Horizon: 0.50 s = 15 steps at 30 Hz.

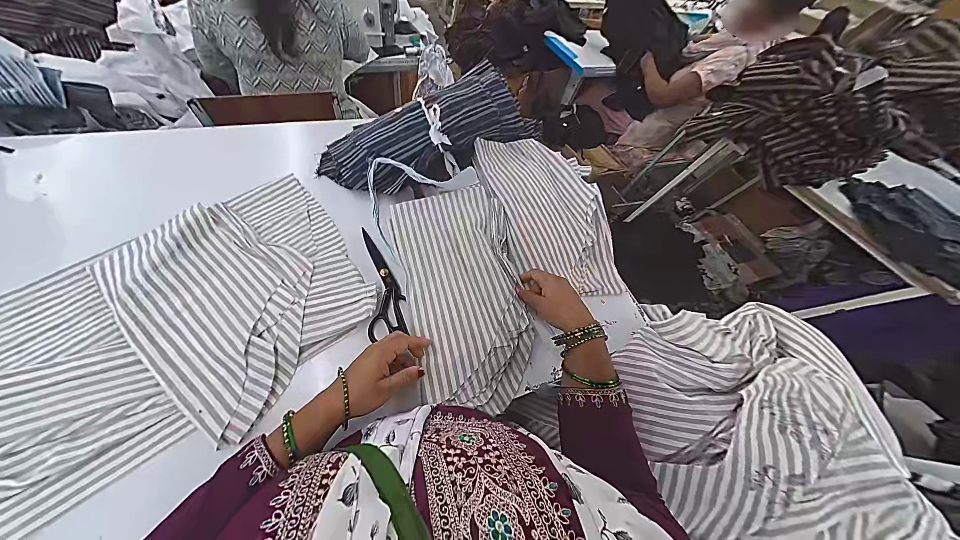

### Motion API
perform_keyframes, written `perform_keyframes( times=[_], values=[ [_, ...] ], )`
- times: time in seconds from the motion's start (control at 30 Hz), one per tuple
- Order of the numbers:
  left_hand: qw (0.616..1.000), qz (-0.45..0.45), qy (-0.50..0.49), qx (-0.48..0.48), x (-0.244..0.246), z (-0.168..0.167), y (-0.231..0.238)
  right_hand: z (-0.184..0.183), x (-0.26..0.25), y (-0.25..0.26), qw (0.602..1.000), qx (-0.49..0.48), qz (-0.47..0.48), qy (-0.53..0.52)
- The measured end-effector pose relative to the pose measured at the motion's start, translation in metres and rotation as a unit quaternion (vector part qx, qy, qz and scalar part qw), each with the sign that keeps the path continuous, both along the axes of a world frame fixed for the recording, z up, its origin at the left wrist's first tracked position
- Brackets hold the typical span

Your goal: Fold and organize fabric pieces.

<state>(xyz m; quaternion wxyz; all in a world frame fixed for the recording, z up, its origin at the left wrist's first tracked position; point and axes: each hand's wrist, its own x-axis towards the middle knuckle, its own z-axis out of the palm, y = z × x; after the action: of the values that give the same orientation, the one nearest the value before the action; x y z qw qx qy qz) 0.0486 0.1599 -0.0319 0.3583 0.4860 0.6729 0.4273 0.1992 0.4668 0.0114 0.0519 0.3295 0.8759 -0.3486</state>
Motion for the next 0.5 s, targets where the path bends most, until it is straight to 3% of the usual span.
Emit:
perform_keyframes(
  times=[0.13, 0.3, 0.4, 0.5],
  values=[
    [0.999, 0.028, 0.000, 0.028, 0.000, -0.010, 0.001, -0.001, 0.013, 0.001, 0.991, -0.028, -0.066, 0.114],
    [0.994, 0.074, -0.051, 0.056, 0.000, -0.019, -0.003, 0.005, 0.019, -0.012, 0.988, -0.022, -0.067, 0.137],
    [0.990, 0.096, -0.067, 0.081, 0.001, -0.021, -0.007, 0.000, 0.018, -0.043, 0.970, 0.011, -0.021, 0.241],
    [0.983, 0.104, -0.124, 0.092, 0.001, -0.018, -0.011, -0.016, 0.007, -0.091, 0.948, 0.052, 0.085, 0.304]
  ],
)
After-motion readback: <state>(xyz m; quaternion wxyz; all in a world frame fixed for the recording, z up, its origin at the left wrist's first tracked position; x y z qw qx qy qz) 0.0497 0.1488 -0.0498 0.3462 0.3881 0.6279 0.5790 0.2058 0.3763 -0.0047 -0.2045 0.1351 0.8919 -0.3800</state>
